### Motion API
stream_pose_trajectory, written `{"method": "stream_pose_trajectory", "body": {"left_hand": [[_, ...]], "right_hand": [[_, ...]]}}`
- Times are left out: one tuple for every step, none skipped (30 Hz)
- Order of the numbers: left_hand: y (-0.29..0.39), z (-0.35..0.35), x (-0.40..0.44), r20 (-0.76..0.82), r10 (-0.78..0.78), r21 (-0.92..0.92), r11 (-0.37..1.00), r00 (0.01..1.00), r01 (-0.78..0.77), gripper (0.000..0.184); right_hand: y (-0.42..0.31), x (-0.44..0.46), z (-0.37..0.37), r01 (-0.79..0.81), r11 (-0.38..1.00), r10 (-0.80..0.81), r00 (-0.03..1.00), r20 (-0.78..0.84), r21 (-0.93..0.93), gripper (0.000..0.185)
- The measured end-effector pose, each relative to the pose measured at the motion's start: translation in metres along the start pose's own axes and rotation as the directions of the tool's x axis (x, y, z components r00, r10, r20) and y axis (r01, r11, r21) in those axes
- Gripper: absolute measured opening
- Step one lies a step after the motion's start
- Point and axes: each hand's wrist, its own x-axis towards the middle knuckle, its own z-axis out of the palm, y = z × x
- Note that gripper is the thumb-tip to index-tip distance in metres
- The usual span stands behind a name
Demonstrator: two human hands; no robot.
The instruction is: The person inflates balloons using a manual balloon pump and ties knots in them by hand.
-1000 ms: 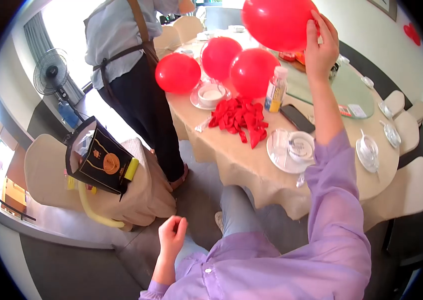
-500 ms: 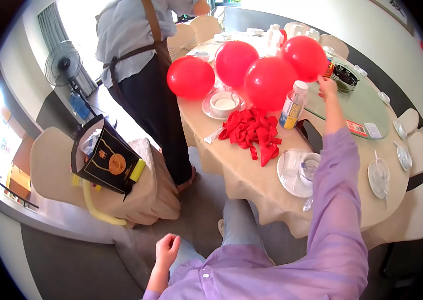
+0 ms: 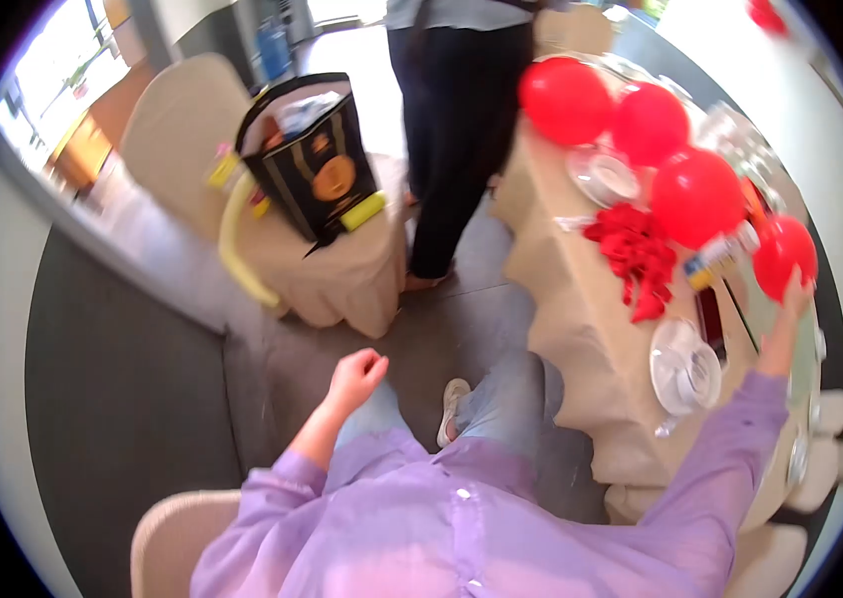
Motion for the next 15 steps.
{"method": "stream_pose_trajectory", "body": {"left_hand": [[0.003, -0.009, 0.001, -0.027, -0.057, -0.056, 0.997, 0.998, 0.056, 0.022], [0.004, -0.018, 0.004, -0.049, -0.100, -0.043, 0.994, 0.994, 0.097, 0.022], [-0.001, -0.024, 0.008, -0.083, -0.099, -0.029, 0.995, 0.992, 0.097, 0.022], [-0.006, -0.031, 0.012, -0.113, -0.098, -0.008, 0.995, 0.989, 0.098, 0.022], [-0.008, -0.036, 0.016, -0.145, -0.123, 0.011, 0.992, 0.982, 0.126, 0.022], [-0.009, -0.040, 0.021, -0.171, -0.145, 0.030, 0.988, 0.975, 0.152, 0.022], [-0.023, -0.041, 0.030, -0.216, -0.071, 0.031, 0.996, 0.974, 0.079, 0.022], [-0.036, -0.043, 0.040, -0.264, -0.063, 0.067, 0.994, 0.962, 0.084, 0.023], [-0.042, -0.046, 0.053, -0.304, -0.068, 0.114, 0.988, 0.950, 0.108, 0.021], [-0.042, -0.051, 0.065, -0.348, -0.075, 0.160, 0.977, 0.935, 0.138, 0.021], [-0.043, -0.057, 0.077, -0.352, -0.085, 0.164, 0.975, 0.932, 0.150, 0.021], [-0.042, -0.064, 0.089, -0.385, -0.058, 0.248, 0.955, 0.921, 0.164, 0.020], [-0.041, -0.069, 0.100, -0.414, -0.025, 0.328, 0.928, 0.910, 0.175, 0.019], [-0.050, -0.075, 0.113, -0.427, -0.025, 0.330, 0.926, 0.904, 0.181, 0.019], [-0.065, -0.081, 0.128, -0.424, -0.017, 0.332, 0.927, 0.905, 0.173, 0.019]], "right_hand": [[0.020, 0.012, 0.001, -0.014, 0.997, 0.013, 1.000, -0.016, -0.081, 0.064], [0.038, 0.018, 0.008, 0.029, 0.999, -0.030, 0.999, -0.030, -0.032, 0.067], [0.047, 0.020, 0.007, -0.057, 0.992, 0.042, 0.991, 0.126, 0.116, 0.068], [0.052, 0.019, 0.004, -0.171, 0.956, 0.096, 0.952, 0.292, 0.240, 0.069], [0.047, 0.014, -0.002, -0.203, 0.940, 0.111, 0.942, 0.317, 0.273, 0.068], [0.044, 0.009, -0.010, -0.237, 0.923, 0.129, 0.932, 0.339, 0.302, 0.066], [0.057, 0.017, -0.010, -0.223, 0.956, 0.174, 0.955, 0.241, 0.193, 0.064], [0.072, 0.026, -0.011, -0.218, 0.973, 0.207, 0.969, 0.132, 0.078, 0.062], [0.082, 0.030, -0.016, -0.221, 0.972, 0.210, 0.968, 0.135, 0.075, 0.062], [0.088, 0.033, -0.017, -0.227, 0.972, 0.231, 0.971, 0.062, -0.055, 0.060], [0.094, 0.032, -0.014, -0.237, 0.954, 0.239, 0.971, -0.010, -0.184, 0.057], [0.110, 0.035, -0.009, -0.235, 0.954, 0.239, 0.971, 0.001, -0.188, 0.057], [0.130, 0.041, -0.003, -0.297, 0.950, 0.258, 0.923, 0.285, 0.101, 0.055], [0.144, 0.043, -0.003, -0.412, 0.842, 0.184, 0.827, 0.532, 0.349, 0.054], [0.130, 0.027, -0.008, -0.327, 0.886, 0.114, 0.839, 0.531, 0.328, 0.049]]}}
